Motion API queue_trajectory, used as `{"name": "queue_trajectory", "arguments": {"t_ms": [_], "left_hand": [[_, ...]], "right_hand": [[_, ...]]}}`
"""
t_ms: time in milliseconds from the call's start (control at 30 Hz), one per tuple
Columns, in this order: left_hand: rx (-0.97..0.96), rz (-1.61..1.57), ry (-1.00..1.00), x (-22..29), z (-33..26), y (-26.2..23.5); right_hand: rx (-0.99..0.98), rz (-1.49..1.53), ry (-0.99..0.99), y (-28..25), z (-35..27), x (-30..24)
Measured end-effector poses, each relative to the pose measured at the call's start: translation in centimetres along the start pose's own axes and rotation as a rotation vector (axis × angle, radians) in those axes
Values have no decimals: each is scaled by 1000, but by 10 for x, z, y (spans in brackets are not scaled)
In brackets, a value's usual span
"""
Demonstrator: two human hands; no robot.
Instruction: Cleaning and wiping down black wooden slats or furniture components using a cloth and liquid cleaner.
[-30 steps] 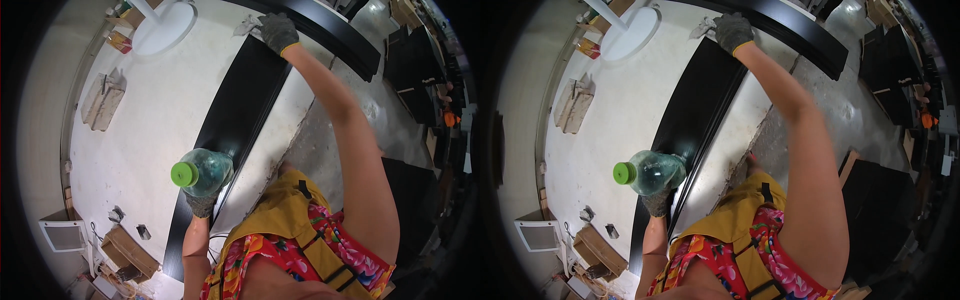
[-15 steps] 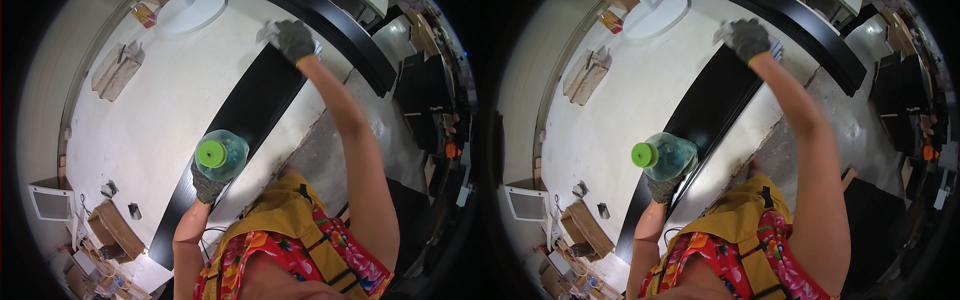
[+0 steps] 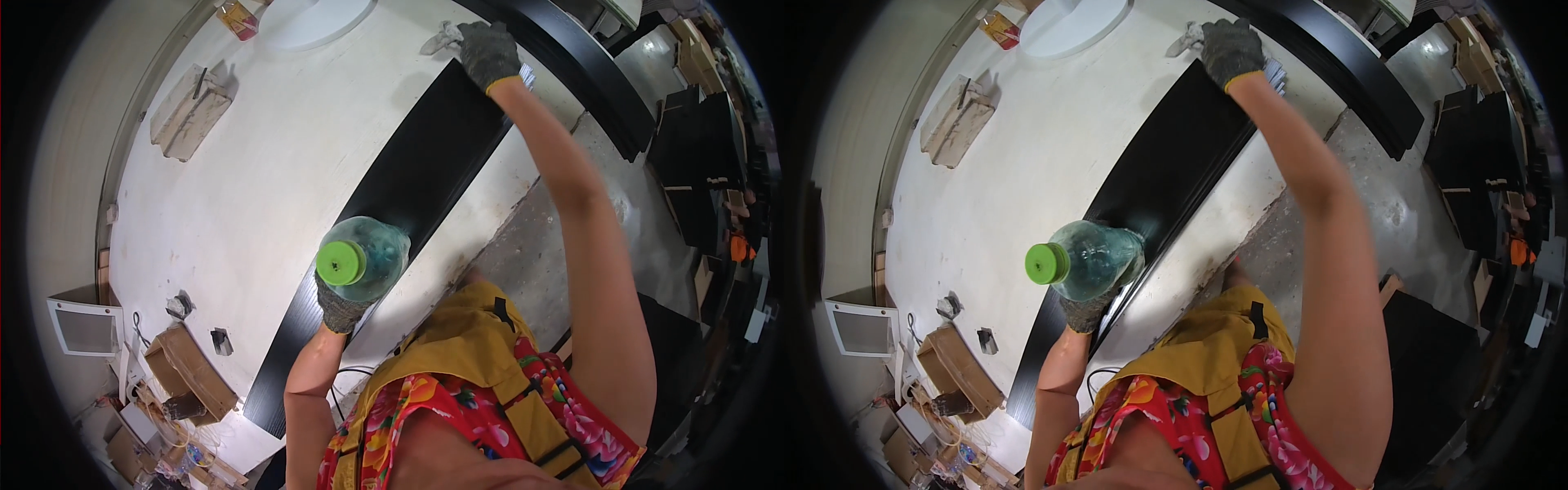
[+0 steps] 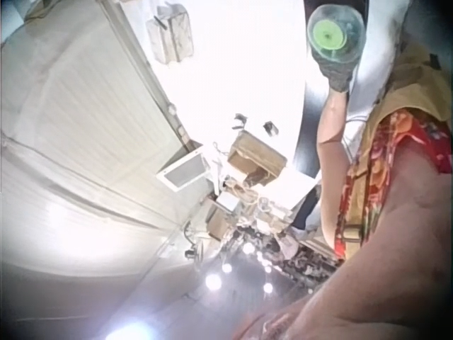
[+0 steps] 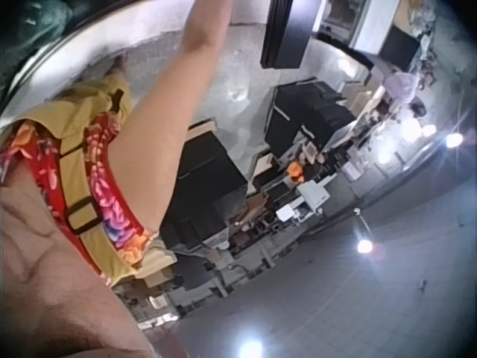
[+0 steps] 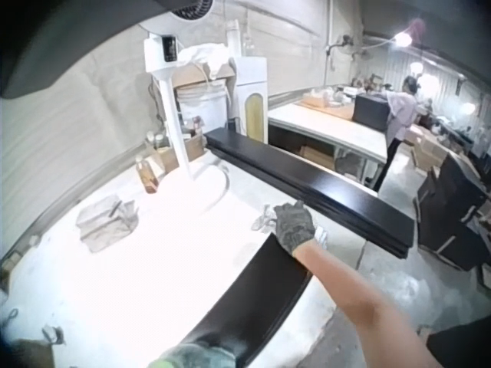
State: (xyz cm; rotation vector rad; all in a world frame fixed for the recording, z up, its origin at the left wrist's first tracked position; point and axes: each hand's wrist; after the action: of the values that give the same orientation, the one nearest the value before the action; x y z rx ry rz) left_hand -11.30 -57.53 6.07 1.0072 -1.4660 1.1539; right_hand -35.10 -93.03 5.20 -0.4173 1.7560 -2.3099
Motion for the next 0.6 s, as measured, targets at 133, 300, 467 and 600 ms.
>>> {"name": "queue_trajectory", "arguments": {"t_ms": [133, 300, 467, 600], "left_hand": [[127, -280, -142, -7, -3, 4], [56, -78, 57, 9, 4, 4], [37, -216, -33, -2, 3, 8], [0, 153, -23, 0, 1, 2]], "right_hand": [[-213, 268, -295, -17, -83, -78], [2, 473, -561, -24, -121, -106], [-166, 105, -151, -8, -11, 16], [-21, 55, -211, 14, -7, 35]]}}
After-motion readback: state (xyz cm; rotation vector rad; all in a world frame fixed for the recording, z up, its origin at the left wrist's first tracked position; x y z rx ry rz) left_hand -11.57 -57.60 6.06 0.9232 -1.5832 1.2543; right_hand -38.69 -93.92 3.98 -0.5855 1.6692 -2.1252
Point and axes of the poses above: each hand's wrist, its own z-axis towards the middle knuckle, its own y-axis out of the palm, x = y × z, and after that the axes turned 11 degrees about -x, right-handed
